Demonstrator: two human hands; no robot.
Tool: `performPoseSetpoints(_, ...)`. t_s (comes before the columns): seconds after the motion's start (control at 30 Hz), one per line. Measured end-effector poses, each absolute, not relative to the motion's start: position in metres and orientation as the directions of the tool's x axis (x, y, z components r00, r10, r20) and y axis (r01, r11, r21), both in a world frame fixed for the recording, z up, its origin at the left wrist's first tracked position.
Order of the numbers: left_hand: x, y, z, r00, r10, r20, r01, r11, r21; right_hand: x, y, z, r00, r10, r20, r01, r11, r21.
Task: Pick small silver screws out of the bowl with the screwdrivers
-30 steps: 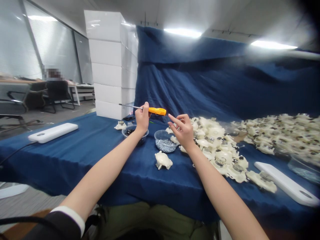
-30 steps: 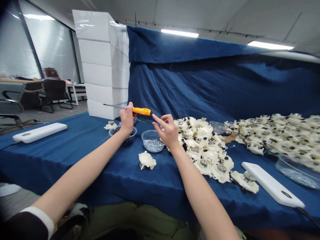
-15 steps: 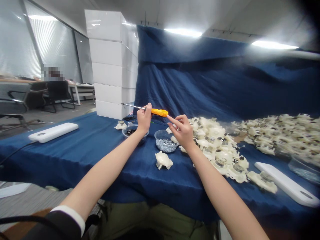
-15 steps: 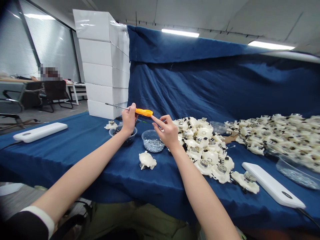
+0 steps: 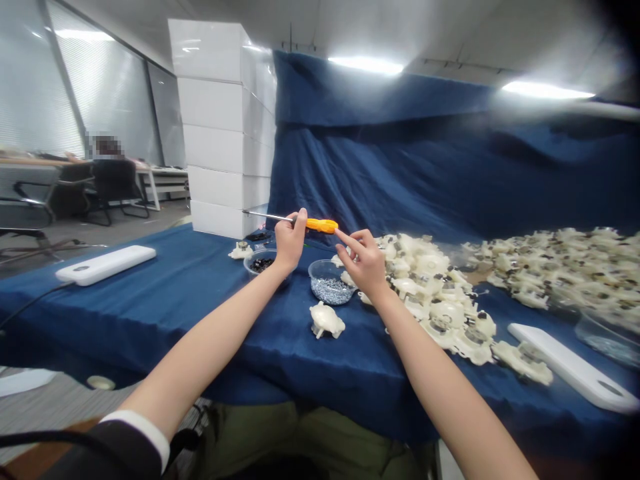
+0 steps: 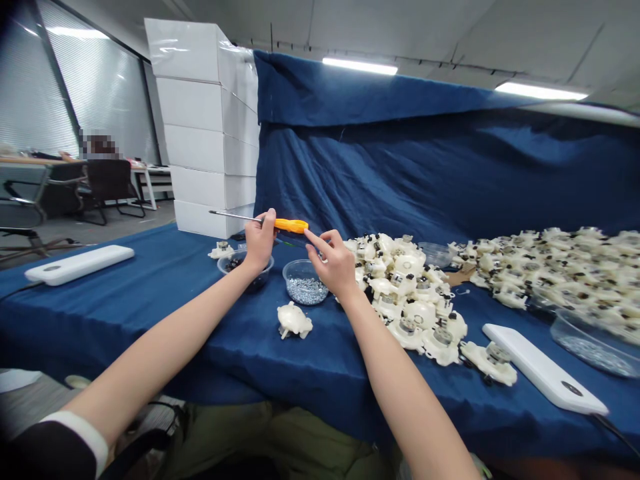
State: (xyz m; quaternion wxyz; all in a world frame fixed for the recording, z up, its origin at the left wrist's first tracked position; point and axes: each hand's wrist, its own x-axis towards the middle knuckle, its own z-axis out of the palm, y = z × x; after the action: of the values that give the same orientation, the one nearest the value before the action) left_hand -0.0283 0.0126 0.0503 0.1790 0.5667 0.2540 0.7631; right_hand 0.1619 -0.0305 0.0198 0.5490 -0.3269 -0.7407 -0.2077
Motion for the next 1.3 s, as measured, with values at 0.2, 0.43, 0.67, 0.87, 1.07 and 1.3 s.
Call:
performPoseSetpoints(0.2, -0.027, 0.007, 0.048, -0.281, 0.530, 0.800, 0.126, -0.806, 0.578, 0.164, -0.029, 0.018, -0.268, 0.252, 0.930, 0.798, 0.598, 0.069)
performPoseSetpoints(0.43, -0.026, 0.007, 0.047, -0.241, 0.518, 0.821, 0.185, -0.805, 0.563, 0.164, -0.028, 0.018, -0.295, 0.280, 0.914, 0.849, 0.515, 0.117)
performPoseSetpoints(0.67, -0.029, 0.017, 0.045, -0.212, 0.584, 0.784, 0.130, -0.778, 0.615, 0.165, -0.028, 0.017, -0.274, 0.266, 0.924, 0.841, 0.532, 0.096)
performPoseSetpoints(0.87, -0.029, 0.028, 0.041, -0.175, 0.712, 0.680, -0.025, -0.693, 0.720, 0.166, -0.028, 0.017, -0.247, 0.274, 0.930, 0.826, 0.561, 0.054)
performPoseSetpoints(1.07, -0.027, 0.033, 0.039, -0.162, 0.776, 0.610, -0.093, -0.628, 0.773, 0.166, -0.028, 0.018, -0.235, 0.254, 0.938, 0.814, 0.579, 0.047)
performPoseSetpoints(1.3, -0.025, 0.027, 0.043, -0.119, 0.827, 0.549, -0.162, -0.562, 0.811, 0.165, -0.029, 0.018, -0.221, 0.260, 0.940, 0.789, 0.615, 0.015)
